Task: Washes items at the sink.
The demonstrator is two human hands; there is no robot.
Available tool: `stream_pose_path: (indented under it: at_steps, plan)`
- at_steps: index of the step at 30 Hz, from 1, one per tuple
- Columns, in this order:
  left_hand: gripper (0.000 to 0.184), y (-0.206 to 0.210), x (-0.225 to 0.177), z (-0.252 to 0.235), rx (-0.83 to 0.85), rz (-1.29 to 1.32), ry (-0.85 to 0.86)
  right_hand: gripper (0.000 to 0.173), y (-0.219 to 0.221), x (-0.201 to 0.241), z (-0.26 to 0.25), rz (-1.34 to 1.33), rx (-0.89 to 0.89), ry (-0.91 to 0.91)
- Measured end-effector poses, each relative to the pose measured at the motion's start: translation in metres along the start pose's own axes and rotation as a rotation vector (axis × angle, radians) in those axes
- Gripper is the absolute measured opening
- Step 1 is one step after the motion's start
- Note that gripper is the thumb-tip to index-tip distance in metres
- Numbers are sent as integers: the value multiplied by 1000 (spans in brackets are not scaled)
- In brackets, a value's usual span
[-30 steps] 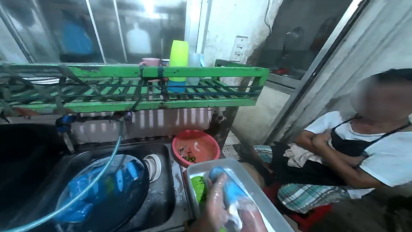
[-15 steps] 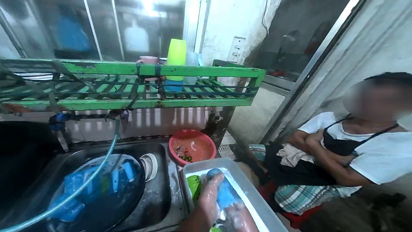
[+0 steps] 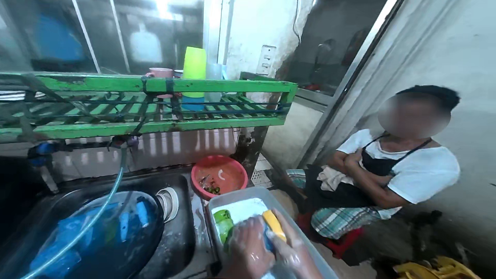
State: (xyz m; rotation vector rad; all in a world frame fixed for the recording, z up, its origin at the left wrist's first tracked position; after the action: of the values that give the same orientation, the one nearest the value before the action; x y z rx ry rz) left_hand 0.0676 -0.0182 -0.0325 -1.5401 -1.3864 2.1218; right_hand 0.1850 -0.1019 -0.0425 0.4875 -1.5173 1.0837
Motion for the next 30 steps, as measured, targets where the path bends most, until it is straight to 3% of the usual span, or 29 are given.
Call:
stream_pose_path:
  at_steps: [2,3,7,10,11,14,16,18,21,23,27,30]
  plan:
    - [77,9,-10,4,53,-134,67,53,3,-1,-16,-54,-36,158]
    - [75,9,-11,3,62,-147,69,50,6,-1,-16,-53,-78,146]
    - [59,-9,0,-8,-4,-11,-52,51,25,5,12,67,-179,-231]
    - [65,-7,26,-12,-192,70,103,46,23,0,24,136,-149,-456]
    - [69,-11,25,-12,-155,45,126,46,18,0,24,119,-127,-429]
    - [73,-12,6,-10,-6,-57,99,48,2,11,14,70,-93,-93]
    - [74,-8,0,-7,9,-70,92,45,1,15,5,97,-101,-55]
    - [71,-8,6,-5,-46,-4,104,40,8,15,10,185,-106,-281]
    - [76,-8,30,-6,-207,71,283,33,13,7,18,264,-81,-596]
    - [78,-19,25,-4,-120,34,225,37,3,3,15,247,-57,-572]
    - [71,-24,7,2,-111,44,170,36,6,15,-3,271,-226,-535]
    - [68,-28,16,6,-271,94,202,33,29,33,6,348,-255,-674]
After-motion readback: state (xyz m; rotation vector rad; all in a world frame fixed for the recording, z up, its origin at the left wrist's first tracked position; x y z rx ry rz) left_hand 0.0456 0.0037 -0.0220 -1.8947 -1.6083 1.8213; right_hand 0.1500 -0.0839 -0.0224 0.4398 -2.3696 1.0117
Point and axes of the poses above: each hand's wrist, its own z-axis away from the middle knuckle, its own y-axis out of the palm, x = y × z, the point moved 1 cm from there along -z, towards the middle knuckle, and after that the axes turned 11 degrees about y, right-handed, at the moved point
